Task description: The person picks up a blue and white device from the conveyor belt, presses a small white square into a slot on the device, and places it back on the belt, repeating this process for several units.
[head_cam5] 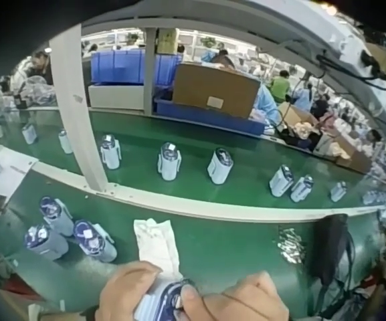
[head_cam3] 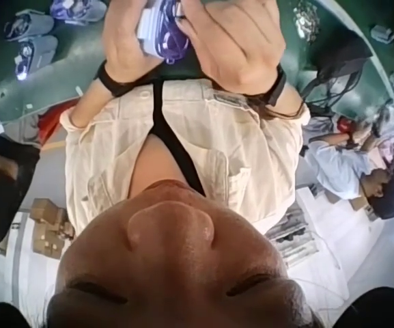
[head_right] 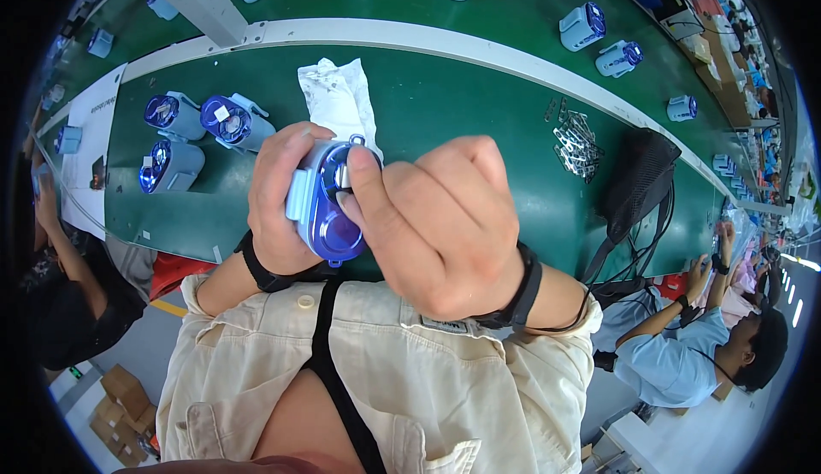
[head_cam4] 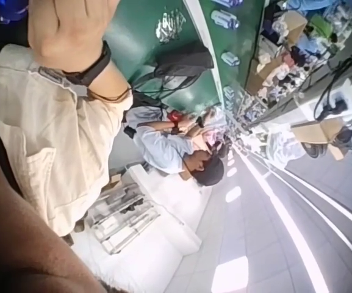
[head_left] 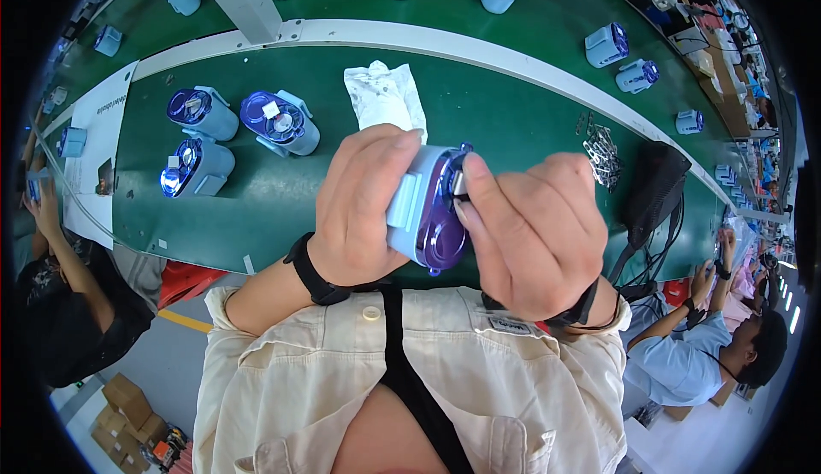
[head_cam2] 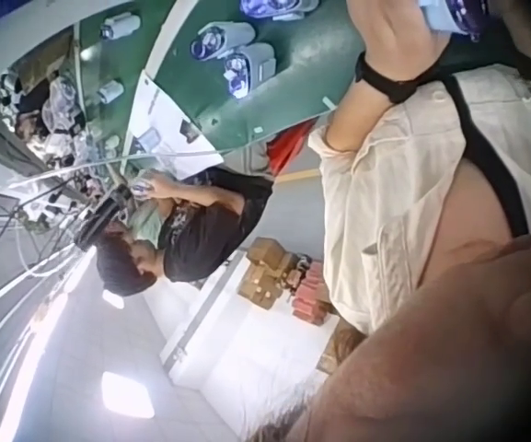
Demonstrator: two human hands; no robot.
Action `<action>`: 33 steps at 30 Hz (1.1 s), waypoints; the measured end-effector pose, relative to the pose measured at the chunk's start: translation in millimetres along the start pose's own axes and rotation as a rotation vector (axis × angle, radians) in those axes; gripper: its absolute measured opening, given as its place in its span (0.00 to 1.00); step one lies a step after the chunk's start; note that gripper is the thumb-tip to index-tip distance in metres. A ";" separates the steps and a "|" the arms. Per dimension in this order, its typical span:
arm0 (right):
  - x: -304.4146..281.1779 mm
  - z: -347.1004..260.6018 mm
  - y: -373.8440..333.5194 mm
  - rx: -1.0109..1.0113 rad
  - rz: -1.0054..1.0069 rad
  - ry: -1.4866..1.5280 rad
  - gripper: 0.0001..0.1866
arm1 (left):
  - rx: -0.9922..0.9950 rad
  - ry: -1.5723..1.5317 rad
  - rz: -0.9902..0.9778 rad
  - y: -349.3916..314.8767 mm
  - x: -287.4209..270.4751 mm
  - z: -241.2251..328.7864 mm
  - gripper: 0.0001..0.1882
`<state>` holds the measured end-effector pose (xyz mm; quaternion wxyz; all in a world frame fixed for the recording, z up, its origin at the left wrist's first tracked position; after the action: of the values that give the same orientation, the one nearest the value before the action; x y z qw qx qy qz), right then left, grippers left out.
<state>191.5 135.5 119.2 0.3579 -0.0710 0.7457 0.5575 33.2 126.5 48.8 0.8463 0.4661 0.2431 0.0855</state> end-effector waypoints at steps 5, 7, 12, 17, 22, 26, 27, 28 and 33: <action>-6.6 8.7 9.3 -0.040 -0.093 0.029 0.21 | -0.027 -0.007 0.004 -1.4 0.8 -1.9 0.38; -7.8 10.4 11.0 -0.098 -0.124 0.020 0.21 | -0.021 0.002 0.005 -1.5 1.0 -2.2 0.38; -4.8 11.8 9.5 -0.198 -0.100 -0.014 0.22 | -0.018 0.025 -0.002 2.0 0.4 -0.8 0.37; -4.4 11.5 5.1 -0.190 -0.104 0.003 0.22 | -0.102 -0.021 -0.038 -3.9 1.9 -1.5 0.38; -1.6 -2.7 5.6 -0.064 -0.311 -0.104 0.23 | -0.065 0.042 -0.030 -1.9 3.5 -3.2 0.40; -1.0 -6.8 5.6 0.101 -0.454 -0.146 0.25 | -0.038 0.045 -0.053 1.1 5.2 -5.2 0.40; -1.6 -5.3 5.2 0.098 -0.462 -0.155 0.25 | -0.032 0.036 -0.065 1.4 5.6 -4.4 0.40; -2.5 -3.4 4.6 0.096 -0.470 -0.165 0.26 | -0.031 0.036 -0.069 -1.4 7.0 -3.3 0.40; -11.3 28.9 0.0 0.248 -0.174 0.455 0.24 | -0.176 -0.314 0.039 -15.8 10.3 -9.3 0.39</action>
<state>213.0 157.7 122.5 0.2334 -0.2139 0.8607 0.3988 36.3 128.5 28.1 0.9096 0.4027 0.0903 0.0489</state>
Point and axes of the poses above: each hand's wrist, its own y-axis towards the middle knuckle, its own x-axis out of the palm, z = x × y, the point moved 3 cm from there along y, towards the middle knuckle, and after that the axes turned 5 degrees about z, right-handed, at the moved point
